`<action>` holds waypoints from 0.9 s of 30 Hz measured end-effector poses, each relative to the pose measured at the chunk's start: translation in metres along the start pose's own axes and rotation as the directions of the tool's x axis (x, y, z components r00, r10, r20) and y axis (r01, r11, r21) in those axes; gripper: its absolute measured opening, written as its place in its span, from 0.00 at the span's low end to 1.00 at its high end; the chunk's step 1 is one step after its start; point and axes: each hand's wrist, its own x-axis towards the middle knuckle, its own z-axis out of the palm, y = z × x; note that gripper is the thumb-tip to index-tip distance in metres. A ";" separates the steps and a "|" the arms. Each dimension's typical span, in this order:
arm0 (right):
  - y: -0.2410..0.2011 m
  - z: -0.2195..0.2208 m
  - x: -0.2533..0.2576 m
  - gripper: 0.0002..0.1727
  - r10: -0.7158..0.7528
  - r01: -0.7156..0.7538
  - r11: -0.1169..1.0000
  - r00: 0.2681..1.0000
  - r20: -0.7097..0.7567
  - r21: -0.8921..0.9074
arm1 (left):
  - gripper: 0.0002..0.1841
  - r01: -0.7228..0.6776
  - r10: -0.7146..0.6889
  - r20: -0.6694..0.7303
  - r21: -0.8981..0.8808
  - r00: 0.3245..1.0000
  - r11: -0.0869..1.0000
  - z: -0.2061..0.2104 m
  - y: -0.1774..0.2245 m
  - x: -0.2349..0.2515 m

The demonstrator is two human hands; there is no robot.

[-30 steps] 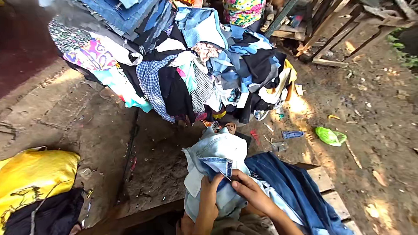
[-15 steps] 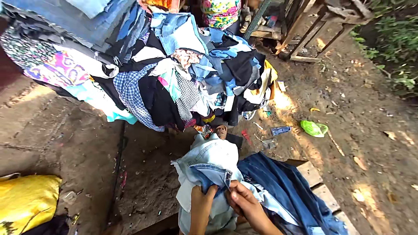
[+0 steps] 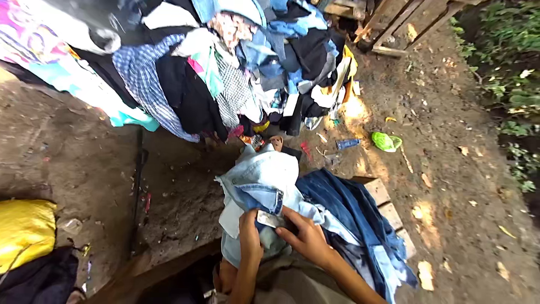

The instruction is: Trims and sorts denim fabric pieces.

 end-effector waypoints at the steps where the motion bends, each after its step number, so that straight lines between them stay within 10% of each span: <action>1: 0.000 0.002 0.001 0.26 -0.005 0.005 1.000 1.000 -0.012 -0.027 | 0.14 -0.005 0.005 0.002 -0.018 1.000 1.000 0.001 0.000 0.000; 7: -0.001 0.011 0.008 0.15 0.049 -0.037 0.946 0.998 -0.029 0.321 | 0.16 -0.063 0.067 0.023 -0.146 0.998 0.987 0.000 -0.003 0.002; 10: -0.019 0.006 0.013 0.11 0.319 -0.354 0.539 0.926 0.204 0.764 | 0.07 -0.052 0.056 0.036 -0.102 0.998 0.993 0.001 0.001 0.005; 13: -0.019 -0.009 0.020 0.10 0.327 -0.573 0.096 0.790 0.518 0.814 | 0.05 -0.080 0.071 0.138 0.063 0.988 0.995 -0.003 0.004 0.010; 16: -0.013 -0.015 0.021 0.13 0.281 -0.607 -0.058 0.752 0.596 0.793 | 0.07 -0.073 0.045 0.203 0.131 0.978 0.989 -0.007 0.004 0.014; 23: -0.022 -0.017 0.014 0.20 0.308 -0.362 0.689 0.931 0.198 0.628 | 0.14 -0.048 -0.009 0.334 0.163 0.943 0.985 -0.016 0.008 0.017; 27: -0.018 -0.019 0.003 0.32 0.186 -0.222 0.900 0.974 0.129 0.376 | 0.13 -0.037 -0.021 0.402 0.135 0.915 0.990 -0.020 0.007 0.017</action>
